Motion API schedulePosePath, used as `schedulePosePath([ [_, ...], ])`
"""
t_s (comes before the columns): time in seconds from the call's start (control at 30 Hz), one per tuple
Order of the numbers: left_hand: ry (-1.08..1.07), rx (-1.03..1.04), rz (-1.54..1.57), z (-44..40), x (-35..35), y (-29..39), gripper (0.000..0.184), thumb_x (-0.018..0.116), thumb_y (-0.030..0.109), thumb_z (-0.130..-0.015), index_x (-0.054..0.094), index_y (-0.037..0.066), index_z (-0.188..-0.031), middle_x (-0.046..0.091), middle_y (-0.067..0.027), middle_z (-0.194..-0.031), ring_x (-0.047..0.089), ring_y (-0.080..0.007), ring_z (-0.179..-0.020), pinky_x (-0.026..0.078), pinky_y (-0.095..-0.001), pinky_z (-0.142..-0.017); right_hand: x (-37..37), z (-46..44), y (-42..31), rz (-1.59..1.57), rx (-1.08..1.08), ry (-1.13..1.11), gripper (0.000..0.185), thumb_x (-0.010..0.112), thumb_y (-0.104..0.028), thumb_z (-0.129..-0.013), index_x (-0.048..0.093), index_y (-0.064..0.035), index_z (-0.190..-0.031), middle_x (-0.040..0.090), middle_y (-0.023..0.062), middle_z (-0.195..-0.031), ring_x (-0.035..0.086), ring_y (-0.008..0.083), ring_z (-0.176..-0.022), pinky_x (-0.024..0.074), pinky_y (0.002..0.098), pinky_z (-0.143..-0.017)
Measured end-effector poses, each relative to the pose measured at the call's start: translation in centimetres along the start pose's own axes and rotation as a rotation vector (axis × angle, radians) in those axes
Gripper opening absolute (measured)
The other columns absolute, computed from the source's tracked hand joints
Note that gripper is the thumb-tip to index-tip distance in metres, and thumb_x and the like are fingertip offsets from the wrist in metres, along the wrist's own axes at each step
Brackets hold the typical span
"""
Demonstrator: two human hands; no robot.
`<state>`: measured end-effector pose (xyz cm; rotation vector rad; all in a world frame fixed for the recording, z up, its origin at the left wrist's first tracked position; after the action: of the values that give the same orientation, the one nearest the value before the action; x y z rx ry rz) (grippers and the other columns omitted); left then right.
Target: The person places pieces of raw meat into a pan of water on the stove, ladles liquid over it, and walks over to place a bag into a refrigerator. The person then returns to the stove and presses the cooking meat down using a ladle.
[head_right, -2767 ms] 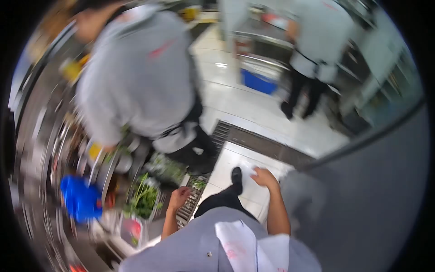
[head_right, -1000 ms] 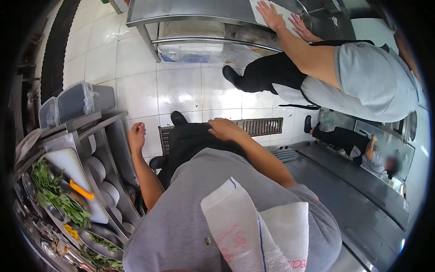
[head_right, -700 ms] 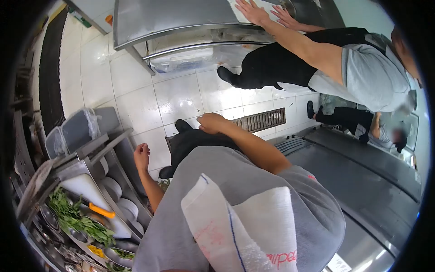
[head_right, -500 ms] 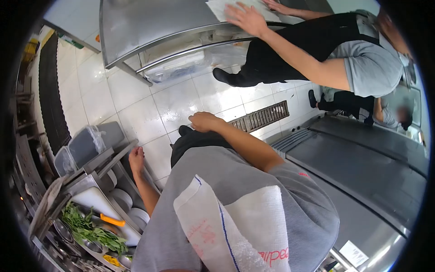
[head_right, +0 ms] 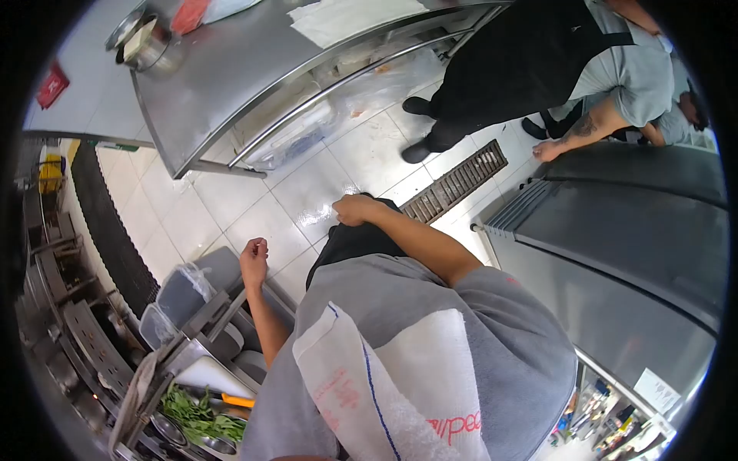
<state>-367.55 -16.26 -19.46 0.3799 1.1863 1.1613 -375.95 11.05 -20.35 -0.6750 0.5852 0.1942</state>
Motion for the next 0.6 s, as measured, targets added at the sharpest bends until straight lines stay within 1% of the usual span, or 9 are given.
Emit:
schedulePosePath([
  [0.03, -0.012, 0.009, -0.01, -0.3, 0.3, 1.0, 0.025, 0.058, 0.022, -0.089, 0.062, -0.001, -0.098, 0.061, -0.0103, -0.068, 0.053, -0.0155, -0.06, 0.043, -0.0301, -0.058, -0.4, -0.1, 0.1, -0.013, 0.008, 0.01, 0.03, 0.051, -0.025, -0.087, 0.057, 0.0021, -0.098, 0.061, 0.0242, -0.098, 0.057, 0.0399, -0.097, 0.0452, 0.0467, -0.082],
  [0.1, -0.007, 0.024, -0.045, -0.7, 0.4, 3.0, 0.026, 0.058, 0.022, -0.089, 0.062, -0.001, -0.099, 0.06, -0.0103, -0.067, 0.051, -0.0155, -0.059, 0.043, -0.0301, -0.057, -1.2, -0.2, 0.1, -0.029, 0.012, 0.019, 0.029, 0.049, -0.02, -0.083, 0.06, 0.0038, -0.096, 0.062, 0.0255, -0.099, 0.06, 0.0374, -0.096, 0.0469, 0.045, -0.083],
  [0.2, -0.014, 0.078, -0.007, -2.0, 0.8, 5.8, 0.025, 0.058, 0.022, -0.09, 0.062, -0.002, -0.099, 0.059, -0.0097, -0.066, 0.05, -0.0148, -0.058, 0.042, -0.0299, -0.056, -1.8, -0.4, 1.0, -0.05, 0.033, 0.023, 0.028, 0.05, -0.019, -0.081, 0.061, 0.0041, -0.094, 0.063, 0.0254, -0.099, 0.061, 0.0372, -0.095, 0.0473, 0.0445, -0.082],
  [0.3, -0.034, 0.117, -0.065, -2.9, 0.9, 8.6, 0.025, 0.058, 0.02, -0.09, 0.062, -0.003, -0.099, 0.058, -0.0082, -0.066, 0.05, -0.0137, -0.059, 0.041, -0.0287, -0.056, -0.9, -1.8, 2.9, -0.052, 0.001, 0.028, 0.029, 0.051, -0.019, -0.081, 0.062, 0.0045, -0.094, 0.063, 0.0259, -0.097, 0.061, 0.0377, -0.094, 0.0478, 0.0445, -0.081],
  [0.33, -0.031, 0.107, -0.068, -3.1, 1.0, 8.7, 0.025, 0.058, 0.02, -0.09, 0.062, -0.003, -0.099, 0.058, -0.0082, -0.066, 0.05, -0.0137, -0.059, 0.041, -0.0287, -0.056, -0.9, -1.9, 3.2, -0.054, -0.006, 0.019, 0.029, 0.051, -0.019, -0.081, 0.062, 0.0045, -0.094, 0.063, 0.0259, -0.097, 0.061, 0.0377, -0.094, 0.0478, 0.0445, -0.081],
  [0.4, 0.038, 0.104, -0.024, -3.7, 0.7, 9.2, 0.024, 0.058, 0.019, -0.09, 0.062, -0.003, -0.099, 0.058, -0.0068, -0.066, 0.05, -0.0122, -0.06, 0.041, -0.027, -0.056, -0.6, -2.3, 4.2, -0.034, 0.031, -0.075, 0.029, 0.049, -0.023, -0.085, 0.058, 0.0017, -0.097, 0.061, 0.0251, -0.096, 0.058, 0.0399, -0.095, 0.0457, 0.0466, -0.082],
  [0.5, 0.099, 0.075, 0.075, -3.6, 0.4, 9.4, 0.024, 0.058, 0.019, -0.09, 0.062, -0.003, -0.099, 0.058, -0.0051, -0.066, 0.051, -0.0106, -0.061, 0.042, -0.0256, -0.057, -1.3, -3.1, 5.0, -0.086, 0.019, -0.041, 0.029, 0.048, -0.022, -0.084, 0.059, 0.0016, -0.097, 0.061, 0.0253, -0.097, 0.059, 0.0402, -0.094, 0.0458, 0.0467, -0.082],
  [0.53, 0.097, 0.069, 0.066, -3.3, 0.2, 8.7, 0.024, 0.058, 0.019, -0.09, 0.062, -0.003, -0.099, 0.058, -0.0051, -0.066, 0.051, -0.0106, -0.061, 0.042, -0.0256, -0.057, -1.0, -3.7, 4.9, -0.096, 0.015, -0.045, 0.029, 0.048, -0.022, -0.084, 0.059, 0.0016, -0.097, 0.061, 0.0253, -0.097, 0.059, 0.0402, -0.094, 0.0458, 0.0467, -0.082],
  [0.6, 0.034, 0.041, 0.088, -3.5, 0.3, 7.4, 0.029, 0.057, 0.023, -0.091, 0.061, -0.004, -0.1, 0.061, -0.0061, -0.074, 0.056, -0.0112, -0.069, 0.045, -0.0252, -0.065, -1.4, -5.3, 5.4, -0.054, 0.077, -0.049, 0.028, 0.05, -0.016, -0.08, 0.063, 0.005, -0.094, 0.063, 0.0266, -0.096, 0.061, 0.0385, -0.094, 0.0478, 0.0449, -0.082],
])
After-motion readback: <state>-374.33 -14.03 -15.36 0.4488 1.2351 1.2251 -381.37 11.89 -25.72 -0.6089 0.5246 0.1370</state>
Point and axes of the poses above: each hand's wrist, its own z-axis away from the middle knuckle, its own x-axis out of the palm, y = z × x, the point moved 8 cm from there along -z, towards the middle knuckle
